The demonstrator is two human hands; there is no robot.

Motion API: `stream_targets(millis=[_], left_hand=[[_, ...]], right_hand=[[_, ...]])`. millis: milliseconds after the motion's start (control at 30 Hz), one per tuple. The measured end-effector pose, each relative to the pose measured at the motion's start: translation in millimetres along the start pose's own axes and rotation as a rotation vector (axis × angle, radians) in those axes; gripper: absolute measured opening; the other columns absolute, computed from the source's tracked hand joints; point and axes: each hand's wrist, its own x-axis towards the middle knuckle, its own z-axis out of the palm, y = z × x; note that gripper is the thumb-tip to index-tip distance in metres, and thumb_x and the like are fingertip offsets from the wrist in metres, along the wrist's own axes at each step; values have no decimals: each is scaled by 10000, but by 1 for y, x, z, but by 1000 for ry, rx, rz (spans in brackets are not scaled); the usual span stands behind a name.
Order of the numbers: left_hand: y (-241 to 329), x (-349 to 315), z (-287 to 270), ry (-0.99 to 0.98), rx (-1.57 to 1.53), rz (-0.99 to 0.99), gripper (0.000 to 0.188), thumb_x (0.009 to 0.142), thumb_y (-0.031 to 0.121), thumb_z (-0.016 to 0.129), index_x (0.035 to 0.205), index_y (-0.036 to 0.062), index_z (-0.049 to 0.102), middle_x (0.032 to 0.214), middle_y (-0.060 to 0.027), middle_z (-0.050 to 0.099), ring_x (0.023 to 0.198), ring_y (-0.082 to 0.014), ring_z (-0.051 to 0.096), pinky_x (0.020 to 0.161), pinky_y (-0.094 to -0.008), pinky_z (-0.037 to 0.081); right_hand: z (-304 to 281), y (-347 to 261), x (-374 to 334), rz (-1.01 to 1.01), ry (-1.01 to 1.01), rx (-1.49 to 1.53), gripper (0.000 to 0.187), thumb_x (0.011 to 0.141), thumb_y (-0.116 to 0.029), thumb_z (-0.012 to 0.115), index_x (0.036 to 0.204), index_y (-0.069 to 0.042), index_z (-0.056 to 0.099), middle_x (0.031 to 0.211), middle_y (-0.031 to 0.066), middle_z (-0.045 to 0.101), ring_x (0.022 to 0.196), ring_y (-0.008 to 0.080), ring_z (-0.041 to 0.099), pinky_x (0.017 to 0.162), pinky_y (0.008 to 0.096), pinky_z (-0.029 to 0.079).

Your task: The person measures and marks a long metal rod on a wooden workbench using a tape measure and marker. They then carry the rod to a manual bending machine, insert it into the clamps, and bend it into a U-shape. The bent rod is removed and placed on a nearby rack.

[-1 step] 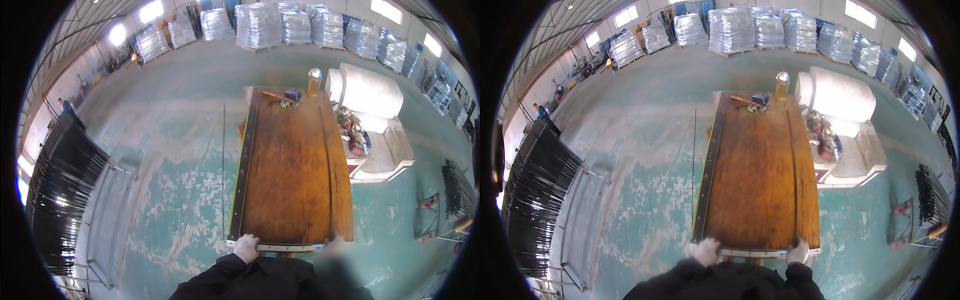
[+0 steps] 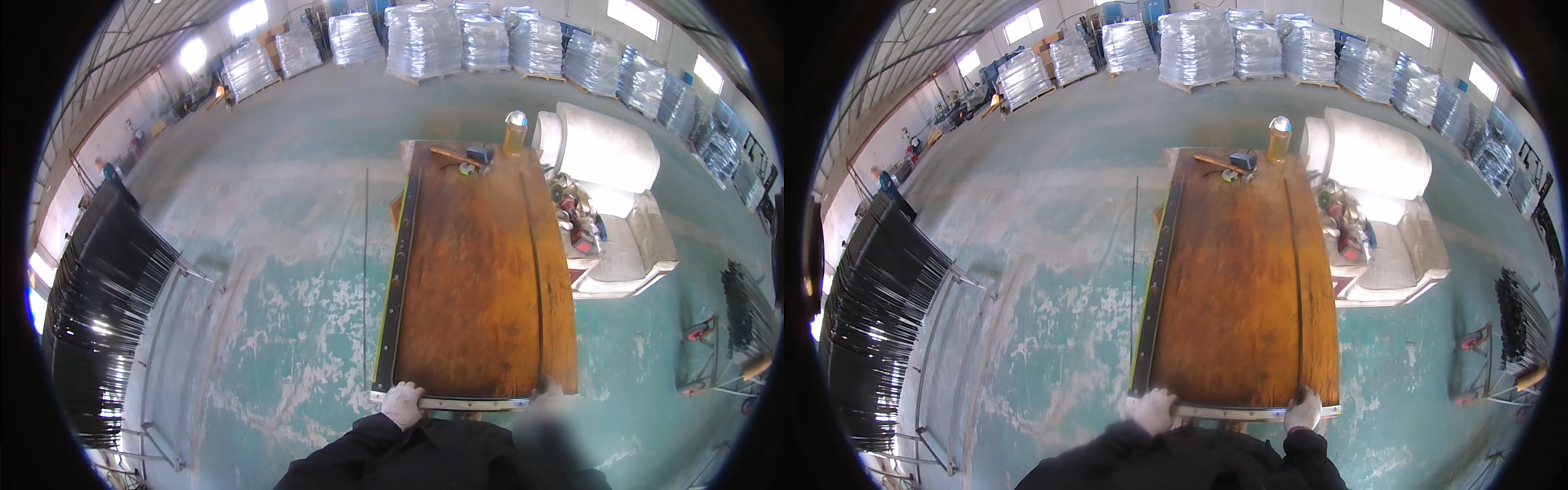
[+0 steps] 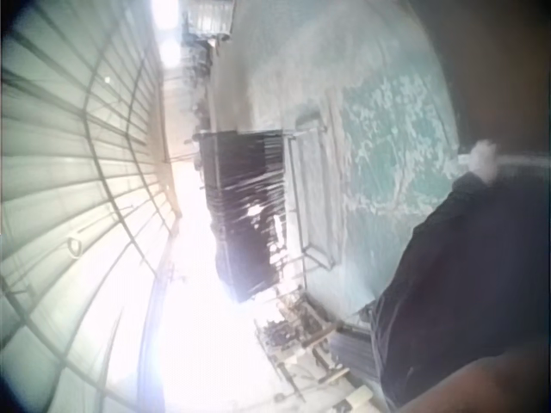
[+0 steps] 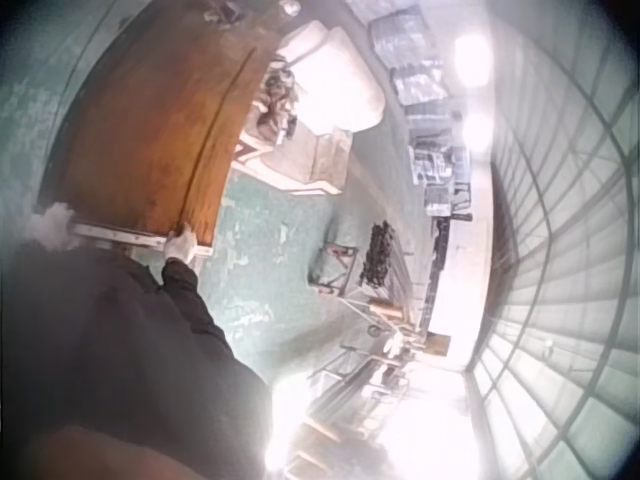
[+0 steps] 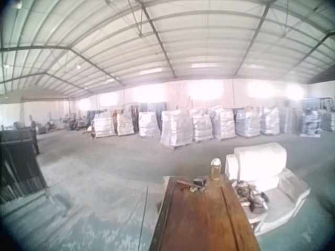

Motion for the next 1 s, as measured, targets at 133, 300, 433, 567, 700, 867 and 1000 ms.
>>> stream_targets(millis=[133,300,433,567,700,867,1000], left_hand=[[-2,-5,3,29,0,-1,298,855,292,875,1087,109,831,1098,-161,758,1123,-397,743,955,-551,636],[-1,-6,4,40,1,-3,239,860,242,847,1057,110,821,1080,-154,753,1102,-397,744,933,-555,634],[3,-4,-1,77,-19,8,201,847,168,796,1039,111,816,1067,-148,753,1083,-395,745,914,-548,631],[2,-5,3,91,-31,11,193,851,157,784,1036,110,812,1070,-148,753,1086,-393,742,922,-551,625],[3,-6,1,77,-26,5,192,864,152,765,1046,113,813,1072,-145,754,1091,-392,741,926,-554,619],[-1,-6,6,74,-22,-2,197,871,148,744,1053,120,814,1072,-139,754,1092,-386,741,921,-549,617],[-1,-5,4,57,-12,-3,204,877,150,740,1065,127,816,1080,-132,753,1099,-380,740,929,-543,615]], right_hand=[[17,13,9,-9,7,53,510,890,-31,849,1396,-23,778,1319,281,772,1280,482,730,1135,550,579],[10,3,5,-52,32,-48,473,896,-17,850,1365,-9,787,1308,280,776,1258,478,751,1123,537,594],[13,6,10,-5,2,37,481,905,5,828,1384,14,777,1344,286,778,1293,472,756,1146,518,599],[21,14,15,1,18,86,490,910,16,793,1400,28,773,1369,287,779,1316,464,755,1175,506,591],[25,21,19,2,26,84,508,898,3,786,1405,27,769,1381,286,774,1330,465,744,1190,510,580],[16,10,15,-8,12,21,513,886,-19,803,1396,23,770,1379,284,772,1329,464,734,1191,515,573],[15,8,13,6,34,24,507,884,-23,812,1387,22,774,1372,279,773,1316,463,738,1179,518,578]])
